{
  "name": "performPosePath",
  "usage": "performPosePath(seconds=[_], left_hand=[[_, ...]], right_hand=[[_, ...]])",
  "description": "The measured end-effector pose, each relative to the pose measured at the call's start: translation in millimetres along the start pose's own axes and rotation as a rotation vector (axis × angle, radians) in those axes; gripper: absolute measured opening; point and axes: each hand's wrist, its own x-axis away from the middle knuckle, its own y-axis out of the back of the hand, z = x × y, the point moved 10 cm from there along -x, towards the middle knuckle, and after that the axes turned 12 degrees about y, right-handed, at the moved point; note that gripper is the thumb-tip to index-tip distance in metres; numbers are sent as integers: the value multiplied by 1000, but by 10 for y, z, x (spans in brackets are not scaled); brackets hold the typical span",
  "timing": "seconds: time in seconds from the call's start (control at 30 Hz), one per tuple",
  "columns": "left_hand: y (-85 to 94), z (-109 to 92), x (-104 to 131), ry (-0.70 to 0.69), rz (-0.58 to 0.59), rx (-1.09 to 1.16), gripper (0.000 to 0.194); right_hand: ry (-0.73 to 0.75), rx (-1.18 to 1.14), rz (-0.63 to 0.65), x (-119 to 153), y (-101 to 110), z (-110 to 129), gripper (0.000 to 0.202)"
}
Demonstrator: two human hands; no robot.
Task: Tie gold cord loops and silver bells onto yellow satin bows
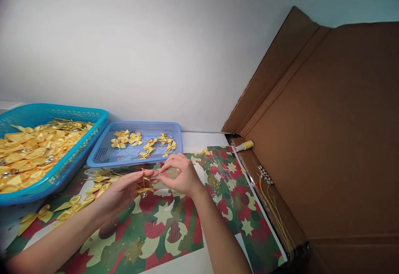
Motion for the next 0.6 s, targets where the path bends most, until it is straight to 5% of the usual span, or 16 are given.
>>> performPosePath(seconds=[0.2,0.6], left_hand=[[9,19,10,13,-12,13,33],[64,74,-24,60,-22,68,26]], right_hand=[[129,125,-17,-78,-140,63,7],[-115,-119,-231,108,-182,-230,9]])
